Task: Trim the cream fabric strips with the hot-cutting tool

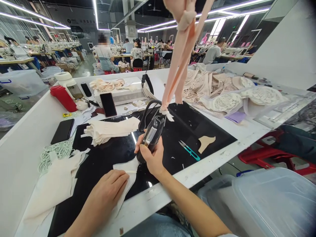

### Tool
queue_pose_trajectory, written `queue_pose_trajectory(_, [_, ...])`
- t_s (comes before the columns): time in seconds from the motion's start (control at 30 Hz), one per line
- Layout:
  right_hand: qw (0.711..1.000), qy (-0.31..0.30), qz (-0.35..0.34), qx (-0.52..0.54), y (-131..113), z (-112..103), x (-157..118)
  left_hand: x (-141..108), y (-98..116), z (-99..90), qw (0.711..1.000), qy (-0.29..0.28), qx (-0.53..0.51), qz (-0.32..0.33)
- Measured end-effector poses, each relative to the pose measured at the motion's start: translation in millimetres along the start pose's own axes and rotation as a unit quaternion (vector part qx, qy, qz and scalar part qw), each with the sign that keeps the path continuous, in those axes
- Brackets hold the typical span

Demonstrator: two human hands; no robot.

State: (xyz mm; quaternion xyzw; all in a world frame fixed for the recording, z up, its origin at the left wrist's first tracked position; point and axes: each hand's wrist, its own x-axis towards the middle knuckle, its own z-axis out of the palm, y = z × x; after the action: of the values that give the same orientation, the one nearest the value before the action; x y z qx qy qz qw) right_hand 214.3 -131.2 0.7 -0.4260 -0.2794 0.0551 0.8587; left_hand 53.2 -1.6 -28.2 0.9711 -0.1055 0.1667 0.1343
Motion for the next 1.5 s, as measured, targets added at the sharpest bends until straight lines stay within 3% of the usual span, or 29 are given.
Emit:
queue_pose_trajectory(0.23, [1.000, -0.005, 0.000, -0.016, -2, 0, 0, 1, 9, 8.6, 1.000, 0.004, 0.016, -0.014])
queue_pose_trajectory(0.37, [0.999, -0.029, 0.009, -0.036, -14, -3, 3, 1, 7, 11.3, 0.999, -0.021, 0.017, -0.020])
queue_pose_trajectory(0.53, [0.995, -0.063, 0.021, -0.073, -34, -10, 11, -4, -18, 1.8, 0.996, -0.076, -0.022, 0.035])
queue_pose_trajectory(0.67, [0.988, -0.037, 0.015, -0.150, -37, -12, 8, -8, -38, -6.3, 0.992, -0.103, -0.026, 0.073])
queue_pose_trajectory(0.8, [0.992, -0.031, -0.004, -0.118, -32, -8, 1, 1, -39, -4.3, 0.998, -0.046, -0.028, 0.024])
queue_pose_trajectory(0.93, [0.997, -0.035, -0.011, -0.064, -27, -4, -5, 18, -34, 11.2, 1.000, 0.008, 0.000, -0.019])
queue_pose_trajectory(1.17, [0.998, -0.052, -0.019, -0.040, -24, -16, -18, 25, -39, 38.6, 1.000, 0.010, 0.007, -0.002])
queue_pose_trajectory(1.5, [0.997, -0.026, -0.012, -0.065, -30, -33, -21, 15, -36, 38.3, 1.000, 0.009, 0.006, 0.014])
